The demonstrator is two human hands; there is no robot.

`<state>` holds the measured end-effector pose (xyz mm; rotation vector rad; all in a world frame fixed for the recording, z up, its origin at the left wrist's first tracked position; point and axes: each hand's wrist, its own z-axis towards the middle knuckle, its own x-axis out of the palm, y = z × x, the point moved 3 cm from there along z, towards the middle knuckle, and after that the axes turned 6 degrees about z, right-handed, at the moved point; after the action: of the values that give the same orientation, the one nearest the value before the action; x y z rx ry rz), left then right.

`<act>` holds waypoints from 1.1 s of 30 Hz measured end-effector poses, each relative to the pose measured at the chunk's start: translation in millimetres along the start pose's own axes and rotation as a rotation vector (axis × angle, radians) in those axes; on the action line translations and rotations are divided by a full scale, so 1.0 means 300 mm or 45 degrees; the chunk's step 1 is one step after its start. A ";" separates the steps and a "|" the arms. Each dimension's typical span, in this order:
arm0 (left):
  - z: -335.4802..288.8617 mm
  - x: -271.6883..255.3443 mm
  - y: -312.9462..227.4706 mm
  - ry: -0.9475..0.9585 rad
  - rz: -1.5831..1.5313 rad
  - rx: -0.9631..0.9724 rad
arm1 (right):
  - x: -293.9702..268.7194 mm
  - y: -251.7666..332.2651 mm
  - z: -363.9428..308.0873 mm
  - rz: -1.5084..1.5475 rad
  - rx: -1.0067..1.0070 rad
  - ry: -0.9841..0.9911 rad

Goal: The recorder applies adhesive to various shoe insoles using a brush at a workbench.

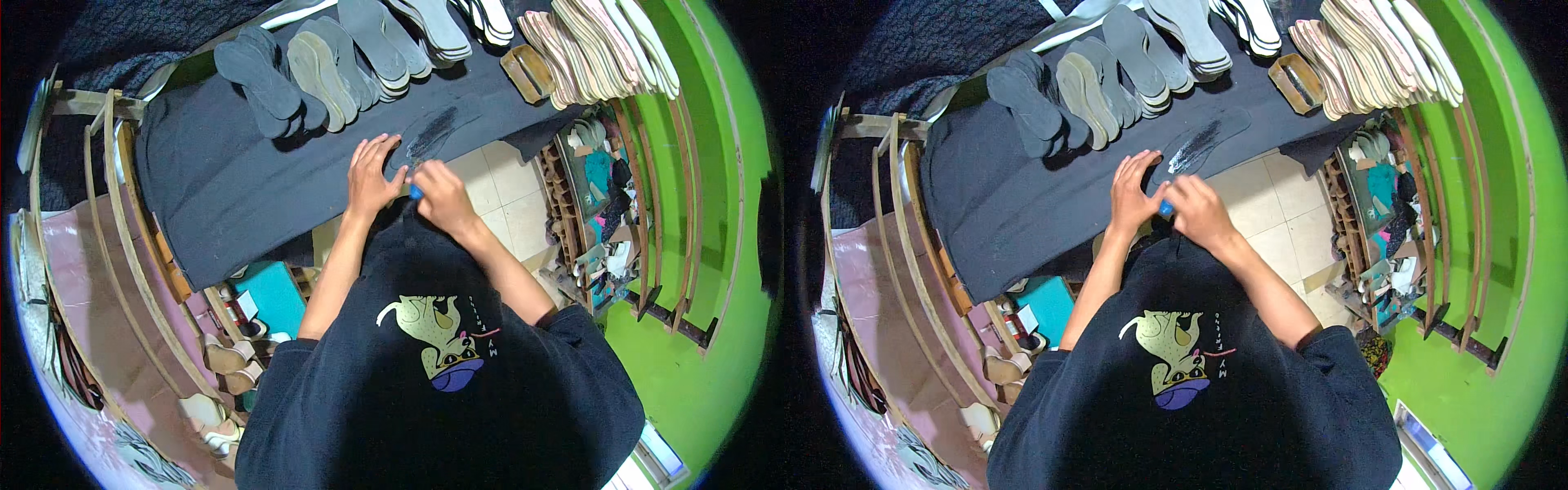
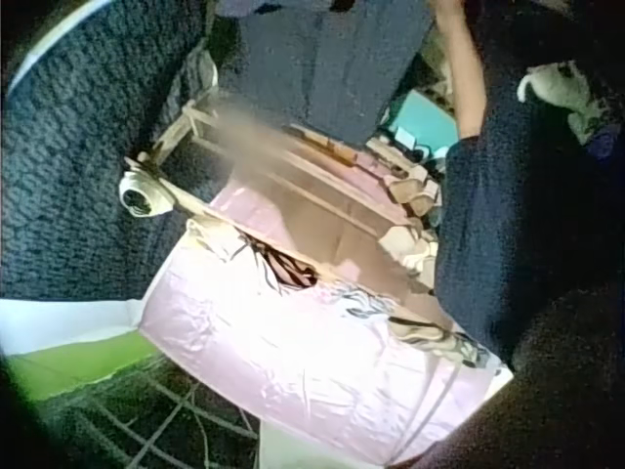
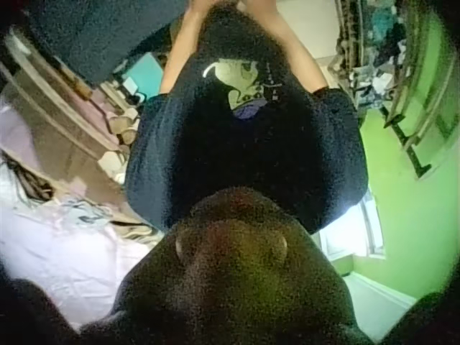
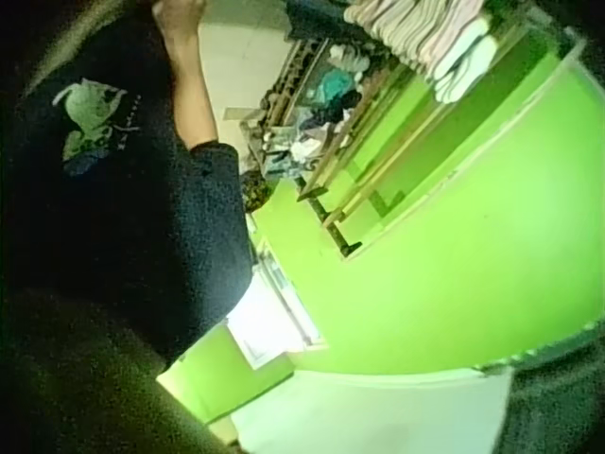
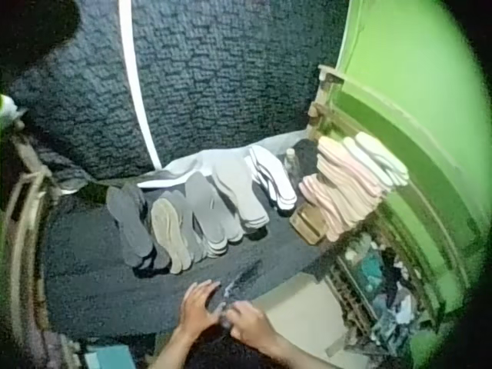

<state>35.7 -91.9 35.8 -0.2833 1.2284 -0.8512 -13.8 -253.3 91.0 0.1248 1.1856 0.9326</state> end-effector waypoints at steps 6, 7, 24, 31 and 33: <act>-0.001 -0.008 -0.011 0.017 0.023 -0.027 | -0.137 -0.235 0.027 0.390 0.854 -0.621; -0.003 -0.008 -0.013 0.013 0.025 -0.030 | -0.141 -0.230 0.018 0.244 0.776 -0.557; -0.003 -0.006 -0.004 0.009 -0.001 -0.045 | -0.080 -0.112 0.065 -0.004 0.122 -0.287; 0.004 -0.011 -0.014 0.013 -0.007 -0.042 | -0.146 -0.219 0.096 0.451 0.745 -0.429; 0.003 -0.006 -0.014 0.010 0.013 -0.015 | -0.250 -0.377 0.128 0.109 0.596 -0.569</act>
<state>34.8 -93.7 40.1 -0.2835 1.2416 -0.8375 75.9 -361.7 101.2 0.7281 0.9622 0.6391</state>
